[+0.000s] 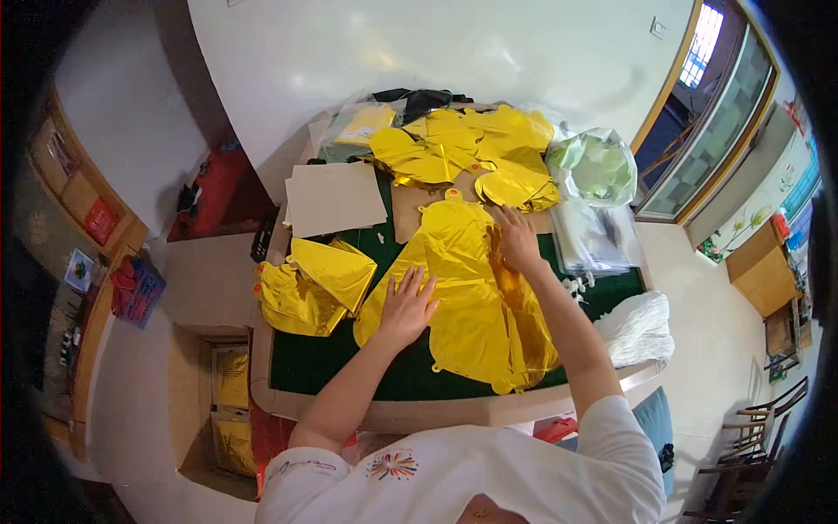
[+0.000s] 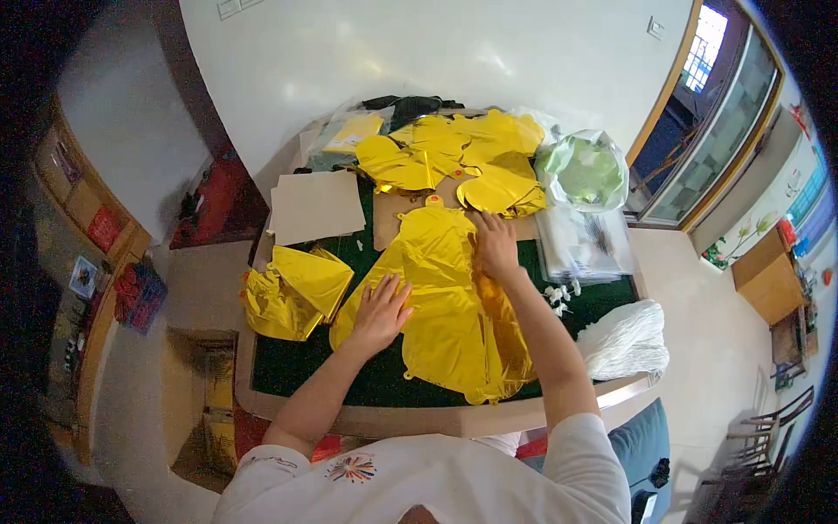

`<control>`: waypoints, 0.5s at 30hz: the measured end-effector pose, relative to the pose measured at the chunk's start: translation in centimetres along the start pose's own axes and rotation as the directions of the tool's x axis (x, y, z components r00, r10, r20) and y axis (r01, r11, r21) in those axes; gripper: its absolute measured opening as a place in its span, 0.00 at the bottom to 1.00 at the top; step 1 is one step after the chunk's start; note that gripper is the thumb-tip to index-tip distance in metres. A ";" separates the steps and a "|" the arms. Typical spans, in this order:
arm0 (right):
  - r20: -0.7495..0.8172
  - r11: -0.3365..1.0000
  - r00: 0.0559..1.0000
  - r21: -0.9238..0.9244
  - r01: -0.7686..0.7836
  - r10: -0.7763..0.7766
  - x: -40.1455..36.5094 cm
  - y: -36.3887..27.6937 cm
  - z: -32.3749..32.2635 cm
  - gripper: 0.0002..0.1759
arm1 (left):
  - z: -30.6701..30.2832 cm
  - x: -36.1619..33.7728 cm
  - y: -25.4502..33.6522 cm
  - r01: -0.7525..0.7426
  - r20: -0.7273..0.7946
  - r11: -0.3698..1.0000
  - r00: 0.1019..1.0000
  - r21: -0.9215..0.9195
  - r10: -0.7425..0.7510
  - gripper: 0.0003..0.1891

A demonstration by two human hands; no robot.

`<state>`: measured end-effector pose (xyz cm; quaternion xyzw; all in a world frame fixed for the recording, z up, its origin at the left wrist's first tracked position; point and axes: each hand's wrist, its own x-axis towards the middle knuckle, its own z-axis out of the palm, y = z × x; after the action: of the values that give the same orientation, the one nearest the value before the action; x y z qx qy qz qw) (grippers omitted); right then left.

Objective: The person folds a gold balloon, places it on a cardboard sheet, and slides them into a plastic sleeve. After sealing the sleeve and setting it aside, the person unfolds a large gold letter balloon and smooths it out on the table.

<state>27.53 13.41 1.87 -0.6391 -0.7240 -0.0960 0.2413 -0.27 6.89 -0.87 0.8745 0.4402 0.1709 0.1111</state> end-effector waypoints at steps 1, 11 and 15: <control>0.102 0.993 0.995 -0.119 0.016 -0.004 0.8 0.9 0.5 0.32 | 0.1 -0.1 0.0 0.000 0.001 1.000 1.000 0.001 0.000 0.25; 0.083 0.960 0.957 -0.029 -0.277 0.279 3.1 -0.2 2.7 0.14 | 0.4 0.0 -0.3 0.004 -0.021 1.000 1.000 0.001 -0.004 0.28; 0.279 0.872 0.855 0.100 -0.479 0.437 2.3 -0.7 2.9 0.17 | 0.9 0.0 -0.6 -0.002 -0.039 1.000 0.999 0.023 0.003 0.29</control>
<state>26.02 16.66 0.58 -0.7780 -0.5801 0.1053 0.2171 -0.38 7.16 -1.87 0.8728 0.4430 0.1829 0.0924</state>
